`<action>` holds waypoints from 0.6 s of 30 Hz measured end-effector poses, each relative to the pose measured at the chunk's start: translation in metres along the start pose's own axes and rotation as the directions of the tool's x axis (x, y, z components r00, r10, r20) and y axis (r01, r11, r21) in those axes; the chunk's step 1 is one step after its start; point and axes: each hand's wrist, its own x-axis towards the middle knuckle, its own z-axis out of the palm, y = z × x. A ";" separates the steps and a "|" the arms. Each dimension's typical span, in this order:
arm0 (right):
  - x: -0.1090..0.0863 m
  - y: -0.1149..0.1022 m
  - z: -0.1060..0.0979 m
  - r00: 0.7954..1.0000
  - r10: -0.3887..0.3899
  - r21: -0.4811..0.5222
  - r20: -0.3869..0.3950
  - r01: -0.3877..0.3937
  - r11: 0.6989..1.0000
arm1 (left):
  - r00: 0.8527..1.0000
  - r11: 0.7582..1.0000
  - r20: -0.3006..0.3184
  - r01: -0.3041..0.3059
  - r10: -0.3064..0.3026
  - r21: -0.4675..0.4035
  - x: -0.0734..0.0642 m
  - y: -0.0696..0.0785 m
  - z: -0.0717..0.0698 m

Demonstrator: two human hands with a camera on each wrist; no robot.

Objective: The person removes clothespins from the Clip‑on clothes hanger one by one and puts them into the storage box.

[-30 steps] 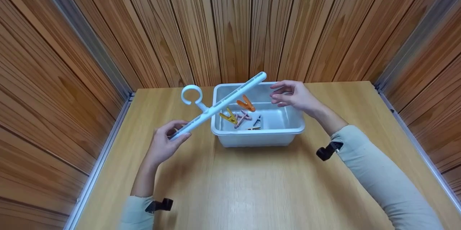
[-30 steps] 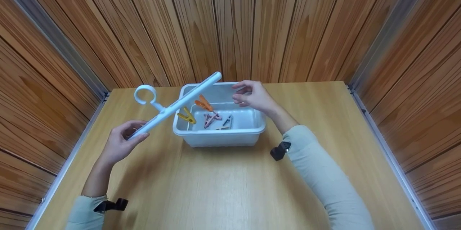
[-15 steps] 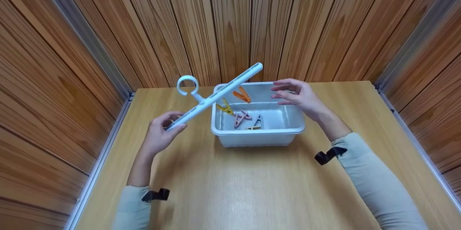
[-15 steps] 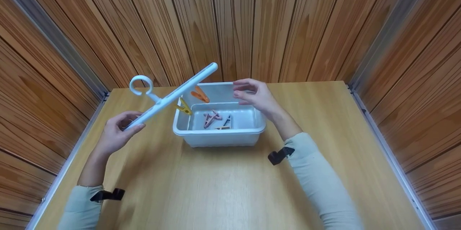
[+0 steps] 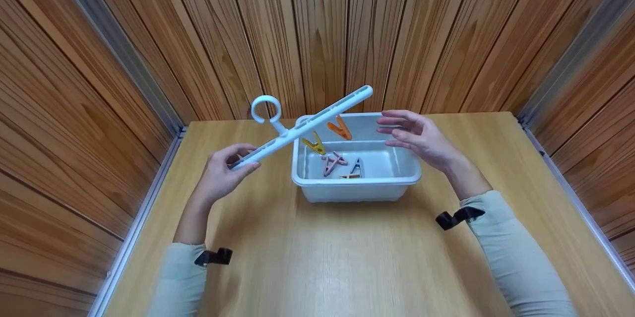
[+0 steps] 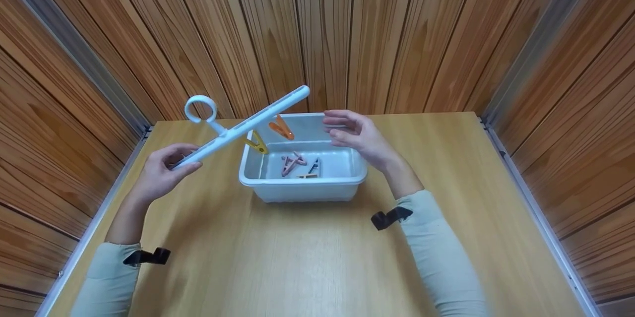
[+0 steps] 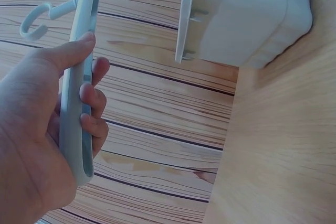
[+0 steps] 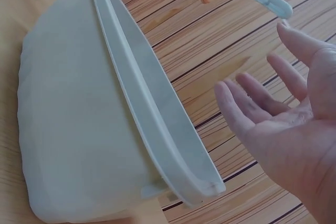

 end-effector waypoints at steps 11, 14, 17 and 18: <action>-0.008 0.014 -0.004 0.981 -0.063 0.108 0.185 0.043 0.993 | 0.996 0.997 0.050 -0.077 0.076 0.020 0.012 0.010 -0.005; -0.010 0.018 -0.004 0.976 -0.078 0.135 0.202 0.051 0.990 | 0.993 0.995 0.068 -0.098 0.096 0.022 0.015 0.012 -0.004; -0.010 0.022 -0.003 0.971 -0.095 0.162 0.218 0.060 0.985 | 0.990 0.993 0.082 -0.117 0.115 0.027 0.016 0.015 -0.003; -0.011 0.024 -0.003 0.969 -0.101 0.168 0.225 0.063 0.984 | 0.989 0.992 0.087 -0.123 0.120 0.028 0.016 0.017 -0.002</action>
